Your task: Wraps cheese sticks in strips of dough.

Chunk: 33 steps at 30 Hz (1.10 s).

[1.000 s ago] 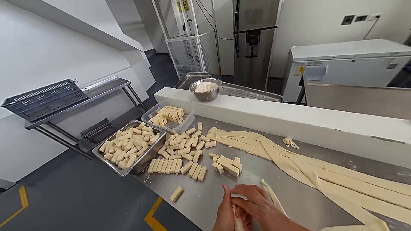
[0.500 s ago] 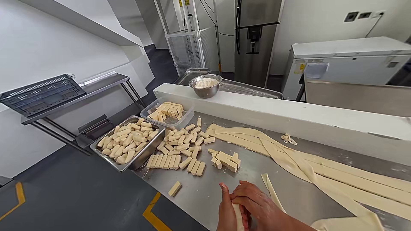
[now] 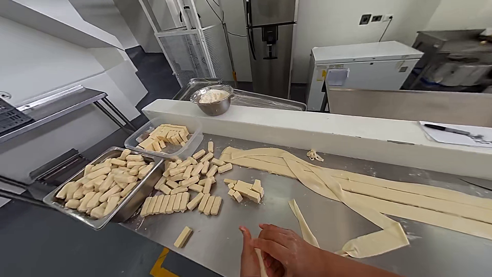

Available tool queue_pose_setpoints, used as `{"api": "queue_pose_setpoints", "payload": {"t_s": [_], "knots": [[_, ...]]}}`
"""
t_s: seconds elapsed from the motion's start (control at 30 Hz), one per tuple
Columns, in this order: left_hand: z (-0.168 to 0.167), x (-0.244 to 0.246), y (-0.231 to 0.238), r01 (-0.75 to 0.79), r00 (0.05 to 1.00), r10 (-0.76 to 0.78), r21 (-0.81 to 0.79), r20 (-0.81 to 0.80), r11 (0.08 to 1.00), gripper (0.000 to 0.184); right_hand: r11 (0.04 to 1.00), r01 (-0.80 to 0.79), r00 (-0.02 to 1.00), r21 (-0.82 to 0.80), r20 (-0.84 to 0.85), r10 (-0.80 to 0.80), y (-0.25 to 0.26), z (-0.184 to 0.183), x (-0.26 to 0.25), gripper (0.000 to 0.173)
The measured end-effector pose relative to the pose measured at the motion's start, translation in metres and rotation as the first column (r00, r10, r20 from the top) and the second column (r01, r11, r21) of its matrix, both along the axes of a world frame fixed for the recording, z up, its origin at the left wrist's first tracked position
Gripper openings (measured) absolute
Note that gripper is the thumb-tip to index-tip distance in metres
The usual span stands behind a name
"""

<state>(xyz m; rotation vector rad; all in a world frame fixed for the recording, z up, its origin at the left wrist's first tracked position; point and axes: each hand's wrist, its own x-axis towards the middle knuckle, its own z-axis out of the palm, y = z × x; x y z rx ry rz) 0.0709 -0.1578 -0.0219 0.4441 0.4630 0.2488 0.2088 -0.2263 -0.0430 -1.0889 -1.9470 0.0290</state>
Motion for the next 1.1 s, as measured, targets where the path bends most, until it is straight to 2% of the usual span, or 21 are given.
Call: {"api": "queue_pose_setpoints", "payload": {"t_s": [0.07, 0.13, 0.2, 0.27, 0.3, 0.33, 0.37, 0.4, 0.43, 0.47, 0.53, 0.6, 0.63, 0.67, 0.73, 0.8, 0.83, 0.9, 0.97, 1.03, 1.1], "knots": [[0.001, 0.002, -0.001, -0.004, 0.999, 0.003, -0.013, -0.053, 1.000, 0.095, 0.994, 0.052, 0.998, 0.099, -0.028, -0.050, 0.004, -0.014, -0.005, 0.052], [-0.007, 0.004, 0.003, -0.032, 0.996, 0.031, -0.018, -0.087, 0.999, 0.096, 0.989, 0.122, 0.990, 0.090, -0.084, -0.114, 0.008, -0.030, -0.010, 0.055], [-0.016, 0.006, 0.009, -0.084, 0.982, 0.082, -0.006, -0.173, 0.996, 0.091, 0.983, 0.157, 0.975, -0.094, -0.144, -0.169, 0.006, -0.039, -0.010, 0.073], [-0.023, 0.003, 0.028, -0.126, 0.952, 0.123, 0.008, -0.281, 0.992, 0.085, 0.923, 0.100, 0.948, -0.372, -0.247, -0.202, -0.005, -0.033, 0.002, 0.102], [-0.022, 0.000, 0.044, -0.173, 0.928, 0.180, 0.052, -0.326, 0.984, 0.082, 0.893, 0.097, 0.931, -0.440, -0.278, -0.238, -0.011, -0.030, 0.013, 0.113], [-0.016, -0.001, 0.064, -0.236, 0.892, 0.267, 0.128, -0.366, 0.963, 0.080, 0.864, 0.130, 0.919, -0.486, -0.269, -0.290, -0.020, -0.028, 0.025, 0.113], [-0.006, -0.003, 0.086, -0.309, 0.842, 0.371, 0.212, -0.391, 0.927, 0.077, 0.827, 0.185, 0.911, -0.531, -0.222, -0.347, -0.032, -0.025, 0.039, 0.098], [0.008, -0.006, 0.110, -0.371, 0.799, 0.461, 0.287, -0.387, 0.883, 0.076, 0.769, 0.233, 0.906, -0.595, -0.155, -0.394, -0.046, -0.023, 0.056, 0.074], [0.019, -0.010, 0.135, -0.407, 0.776, 0.522, 0.352, -0.355, 0.843, 0.079, 0.697, 0.276, 0.907, -0.662, -0.061, -0.417, -0.060, -0.021, 0.075, 0.049], [0.029, -0.015, 0.157, -0.424, 0.754, 0.568, 0.415, -0.330, 0.805, 0.082, 0.602, 0.301, 0.913, -0.740, 0.040, -0.407, -0.073, -0.018, 0.093, 0.036], [0.048, -0.023, 0.185, -0.451, 0.686, 0.656, 0.524, -0.315, 0.723, 0.082, 0.377, 0.346, 0.906, -0.859, 0.200, -0.374, -0.096, -0.004, 0.117, 0.034], [0.060, -0.025, 0.188, -0.459, 0.647, 0.710, 0.600, -0.279, 0.655, 0.076, 0.244, 0.381, 0.894, -0.892, 0.288, -0.343, -0.115, 0.012, 0.131, 0.037], [0.058, -0.024, 0.180, -0.421, 0.661, 0.706, 0.654, -0.253, 0.628, 0.070, 0.197, 0.400, 0.892, -0.895, 0.331, -0.308, -0.122, 0.017, 0.135, 0.035], [0.052, -0.020, 0.167, -0.354, 0.698, 0.678, 0.713, -0.229, 0.605, 0.062, 0.189, 0.420, 0.892, -0.888, 0.364, -0.269, -0.130, 0.016, 0.140, 0.031], [0.031, -0.002, 0.130, -0.204, 0.823, 0.545, 0.812, -0.161, 0.547, 0.046, 0.241, 0.417, 0.905, -0.876, 0.375, -0.200, -0.139, 0.003, 0.149, 0.021], [0.010, 0.022, 0.088, -0.078, 0.954, 0.288, 0.868, -0.077, 0.491, 0.029, 0.300, 0.358, 0.930, -0.884, 0.309, -0.199, -0.135, 0.004, 0.146, 0.017], [0.004, 0.032, 0.069, 0.016, 0.990, 0.118, 0.908, -0.072, 0.418, 0.029, 0.344, 0.296, 0.950, -0.891, 0.239, -0.198, -0.128, 0.009, 0.141, 0.018], [0.002, 0.048, 0.043, 0.188, 0.967, -0.213, 0.958, -0.141, 0.216, 0.049, 0.434, 0.161, 0.980, -0.887, 0.092, -0.175, -0.107, 0.031, 0.119, 0.019], [0.009, 0.057, 0.030, 0.274, 0.863, -0.451, 0.961, -0.225, 0.044, 0.057, 0.575, 0.064, 0.988, -0.816, -0.029, -0.151, -0.084, 0.063, 0.084, 0.020], [0.021, 0.057, 0.027, 0.309, 0.771, -0.580, 0.951, -0.263, -0.021, 0.035, 0.690, 0.025, 0.988, -0.724, -0.086, -0.125, -0.066, 0.095, 0.057, 0.023], [0.036, 0.050, 0.033, 0.242, 0.728, -0.658, 0.970, -0.193, -0.017, 0.016, 0.743, -0.026, 0.986, -0.669, -0.141, -0.093, -0.058, 0.114, 0.053, 0.025]]}}
